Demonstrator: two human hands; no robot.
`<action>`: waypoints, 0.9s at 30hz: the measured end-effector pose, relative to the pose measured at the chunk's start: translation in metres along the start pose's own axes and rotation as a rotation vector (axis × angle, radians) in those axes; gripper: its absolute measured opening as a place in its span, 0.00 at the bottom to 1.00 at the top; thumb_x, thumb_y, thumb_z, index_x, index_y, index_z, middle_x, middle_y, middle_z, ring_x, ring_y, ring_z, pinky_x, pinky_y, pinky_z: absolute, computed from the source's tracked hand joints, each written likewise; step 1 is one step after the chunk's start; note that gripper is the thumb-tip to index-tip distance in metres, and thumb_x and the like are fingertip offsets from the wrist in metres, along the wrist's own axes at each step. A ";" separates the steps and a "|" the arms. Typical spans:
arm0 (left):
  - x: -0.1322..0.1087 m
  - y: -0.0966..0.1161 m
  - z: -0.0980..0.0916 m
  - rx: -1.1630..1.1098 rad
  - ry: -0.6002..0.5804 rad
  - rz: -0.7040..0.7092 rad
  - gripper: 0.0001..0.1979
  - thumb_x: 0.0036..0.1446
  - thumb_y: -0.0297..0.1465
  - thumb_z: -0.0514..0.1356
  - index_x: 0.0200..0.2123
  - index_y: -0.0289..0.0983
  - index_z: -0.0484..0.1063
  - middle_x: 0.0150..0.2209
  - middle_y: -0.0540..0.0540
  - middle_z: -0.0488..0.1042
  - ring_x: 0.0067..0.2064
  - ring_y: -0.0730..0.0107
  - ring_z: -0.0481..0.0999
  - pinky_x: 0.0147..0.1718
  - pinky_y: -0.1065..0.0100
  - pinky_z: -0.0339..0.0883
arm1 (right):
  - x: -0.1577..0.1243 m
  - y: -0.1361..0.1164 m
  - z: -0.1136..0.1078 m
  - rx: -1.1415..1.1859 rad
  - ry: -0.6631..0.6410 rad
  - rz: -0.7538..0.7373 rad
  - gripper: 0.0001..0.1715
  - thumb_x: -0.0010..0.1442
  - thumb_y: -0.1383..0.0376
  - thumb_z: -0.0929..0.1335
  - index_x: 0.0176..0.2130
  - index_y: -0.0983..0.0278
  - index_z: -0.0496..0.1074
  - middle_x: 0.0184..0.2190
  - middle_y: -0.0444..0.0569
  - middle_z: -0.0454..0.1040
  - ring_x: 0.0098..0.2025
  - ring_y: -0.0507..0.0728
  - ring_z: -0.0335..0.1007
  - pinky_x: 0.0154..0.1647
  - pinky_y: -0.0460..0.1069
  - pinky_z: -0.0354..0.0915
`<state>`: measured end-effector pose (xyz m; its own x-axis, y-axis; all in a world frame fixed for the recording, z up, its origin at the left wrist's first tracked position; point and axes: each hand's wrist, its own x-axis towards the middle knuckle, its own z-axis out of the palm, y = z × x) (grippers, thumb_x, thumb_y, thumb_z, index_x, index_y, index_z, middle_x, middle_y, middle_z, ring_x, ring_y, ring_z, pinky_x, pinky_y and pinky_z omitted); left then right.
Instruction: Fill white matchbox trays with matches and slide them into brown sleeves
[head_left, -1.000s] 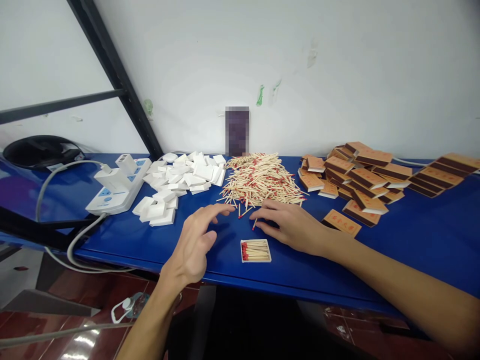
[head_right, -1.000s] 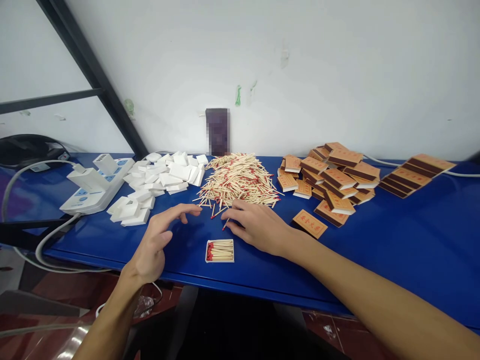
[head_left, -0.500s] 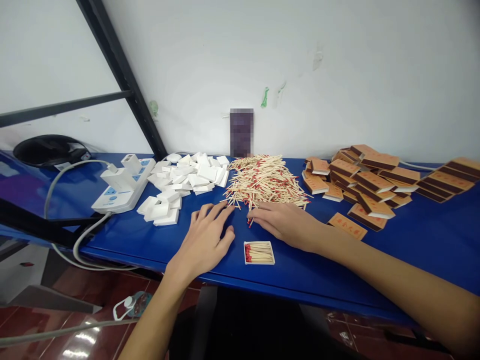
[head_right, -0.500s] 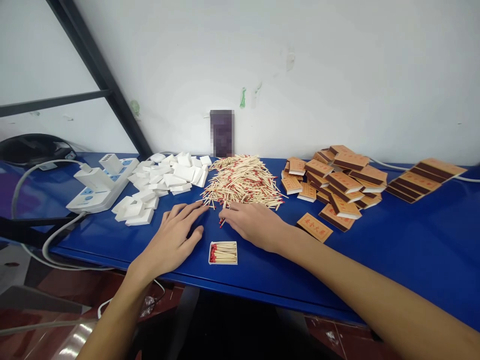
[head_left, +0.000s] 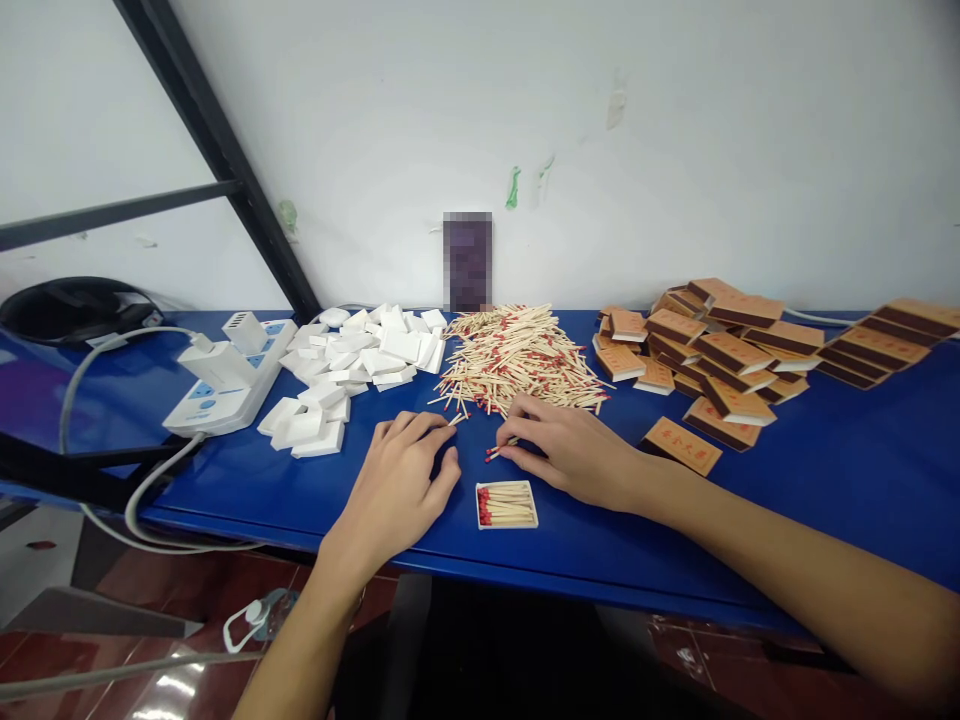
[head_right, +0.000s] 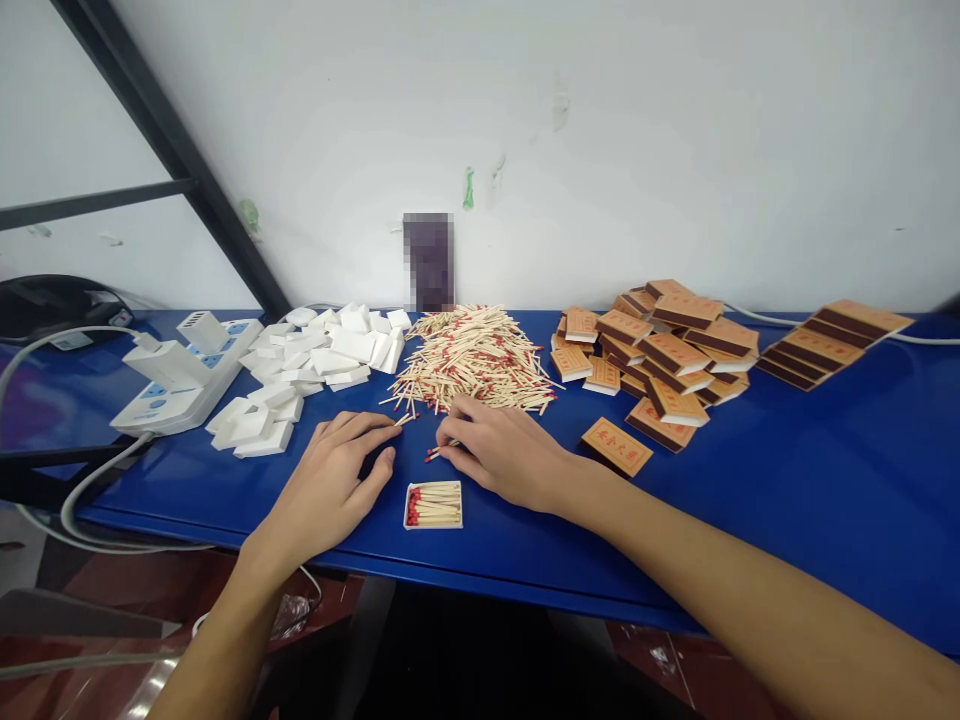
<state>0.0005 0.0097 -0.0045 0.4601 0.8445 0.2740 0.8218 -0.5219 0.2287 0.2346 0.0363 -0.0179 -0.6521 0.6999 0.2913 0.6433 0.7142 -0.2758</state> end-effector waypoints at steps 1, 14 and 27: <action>0.000 0.001 0.000 -0.012 -0.002 0.008 0.16 0.69 0.31 0.50 0.51 0.34 0.75 0.50 0.43 0.75 0.51 0.58 0.70 0.48 0.54 0.62 | 0.000 0.000 0.000 0.000 0.007 0.004 0.11 0.70 0.62 0.63 0.41 0.62 0.73 0.41 0.49 0.70 0.34 0.53 0.69 0.33 0.48 0.62; 0.000 0.002 -0.003 -0.197 -0.034 0.091 0.14 0.68 0.30 0.52 0.41 0.39 0.78 0.43 0.48 0.77 0.43 0.63 0.71 0.46 0.57 0.61 | -0.002 0.002 -0.002 0.012 0.019 -0.075 0.10 0.70 0.64 0.64 0.40 0.62 0.74 0.41 0.50 0.73 0.40 0.56 0.70 0.41 0.52 0.65; 0.004 -0.002 0.000 -0.058 0.052 -0.054 0.12 0.67 0.31 0.53 0.39 0.38 0.78 0.42 0.47 0.78 0.45 0.60 0.73 0.45 0.56 0.62 | -0.001 -0.003 -0.006 -0.028 0.004 -0.088 0.11 0.69 0.64 0.65 0.38 0.64 0.76 0.33 0.48 0.74 0.35 0.55 0.71 0.36 0.50 0.63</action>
<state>0.0010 0.0141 -0.0038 0.3959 0.8652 0.3076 0.8236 -0.4827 0.2978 0.2362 0.0333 -0.0121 -0.7054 0.6341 0.3167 0.5943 0.7727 -0.2231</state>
